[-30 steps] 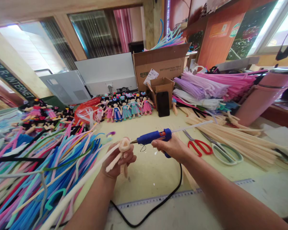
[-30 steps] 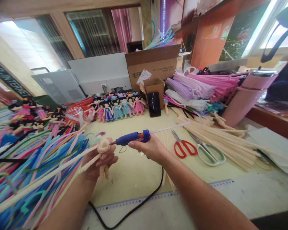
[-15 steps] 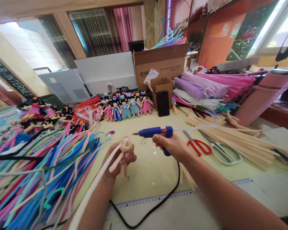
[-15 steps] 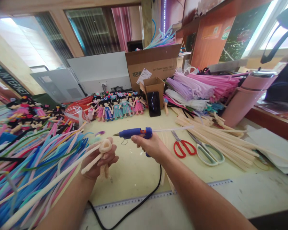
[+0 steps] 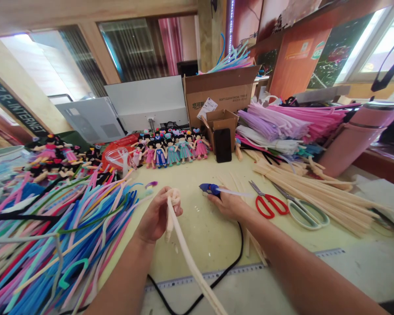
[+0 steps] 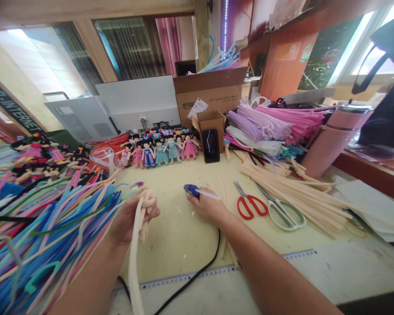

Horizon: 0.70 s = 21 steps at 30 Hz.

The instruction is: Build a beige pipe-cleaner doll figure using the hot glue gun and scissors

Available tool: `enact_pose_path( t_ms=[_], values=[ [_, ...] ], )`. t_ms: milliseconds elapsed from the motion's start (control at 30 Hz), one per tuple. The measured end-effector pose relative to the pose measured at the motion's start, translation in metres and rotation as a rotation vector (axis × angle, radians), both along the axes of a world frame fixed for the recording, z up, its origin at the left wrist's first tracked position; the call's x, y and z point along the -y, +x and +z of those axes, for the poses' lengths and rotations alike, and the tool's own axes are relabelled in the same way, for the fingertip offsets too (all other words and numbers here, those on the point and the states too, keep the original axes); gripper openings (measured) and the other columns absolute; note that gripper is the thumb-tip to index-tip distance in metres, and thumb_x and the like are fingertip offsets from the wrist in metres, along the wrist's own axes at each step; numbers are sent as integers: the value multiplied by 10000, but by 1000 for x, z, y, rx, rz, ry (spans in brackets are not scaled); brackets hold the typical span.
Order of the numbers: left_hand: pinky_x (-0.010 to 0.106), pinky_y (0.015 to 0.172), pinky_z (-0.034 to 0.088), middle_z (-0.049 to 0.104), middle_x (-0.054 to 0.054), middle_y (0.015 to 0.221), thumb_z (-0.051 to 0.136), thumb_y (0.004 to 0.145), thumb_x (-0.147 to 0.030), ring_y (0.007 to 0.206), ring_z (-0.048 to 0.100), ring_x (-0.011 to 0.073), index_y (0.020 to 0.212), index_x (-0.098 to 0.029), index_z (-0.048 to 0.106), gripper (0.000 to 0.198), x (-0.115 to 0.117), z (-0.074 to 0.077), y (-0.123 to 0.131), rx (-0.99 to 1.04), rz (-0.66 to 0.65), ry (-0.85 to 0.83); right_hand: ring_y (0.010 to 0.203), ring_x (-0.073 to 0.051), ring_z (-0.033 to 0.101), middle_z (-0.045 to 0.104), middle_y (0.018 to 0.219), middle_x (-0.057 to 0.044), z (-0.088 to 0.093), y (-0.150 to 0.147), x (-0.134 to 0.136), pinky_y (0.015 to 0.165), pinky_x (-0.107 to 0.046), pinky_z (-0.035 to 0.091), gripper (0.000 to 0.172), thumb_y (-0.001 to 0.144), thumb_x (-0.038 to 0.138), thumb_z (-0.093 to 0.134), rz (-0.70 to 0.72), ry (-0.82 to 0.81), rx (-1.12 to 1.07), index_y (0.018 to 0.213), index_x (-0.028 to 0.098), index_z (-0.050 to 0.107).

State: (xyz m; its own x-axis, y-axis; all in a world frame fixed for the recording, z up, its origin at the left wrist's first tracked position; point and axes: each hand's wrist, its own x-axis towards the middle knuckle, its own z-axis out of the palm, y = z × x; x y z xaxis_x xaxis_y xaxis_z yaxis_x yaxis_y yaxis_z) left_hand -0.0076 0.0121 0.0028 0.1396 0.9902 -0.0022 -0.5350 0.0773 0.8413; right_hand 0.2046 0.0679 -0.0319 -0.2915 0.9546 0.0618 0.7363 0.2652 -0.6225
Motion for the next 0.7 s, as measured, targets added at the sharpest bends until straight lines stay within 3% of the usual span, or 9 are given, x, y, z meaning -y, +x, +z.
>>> enact_pose_path(
  t_ms=[167,433,500,600,700],
  values=[
    [220,481,410,547,-40,657,816,658,-306,483,486,65,703,-177,492,351,-2,1,-6,-22,54,10,1029,-311,669,705,1095,-178,11,4,10,821,-348,478,474,944,543,485,-22,110,402,1101,129,653],
    [197,471,408,551,-47,618,819,651,-341,487,488,66,671,-177,480,377,-6,-1,-10,-80,113,21,903,-278,696,750,950,-143,36,23,15,704,-313,459,512,939,595,456,55,57,603,889,163,727],
    [185,477,410,556,-48,630,818,649,-351,507,499,64,675,-176,479,383,-6,-1,-11,-100,136,34,781,-236,691,739,795,-110,44,27,19,649,-291,447,457,922,533,512,173,-41,530,749,162,713],
    [171,465,389,552,-58,616,789,686,-353,485,470,51,696,-182,465,367,-5,-2,-12,-166,138,43,518,-145,604,629,539,-24,48,22,27,529,-250,422,375,900,385,534,413,-322,159,604,177,632],
    [169,431,356,558,-64,571,765,709,-370,446,453,56,718,-196,447,362,-2,-3,-9,-314,125,32,460,-112,563,604,543,15,44,5,37,473,-221,436,293,913,384,495,495,-539,-335,717,192,596]
  ],
)
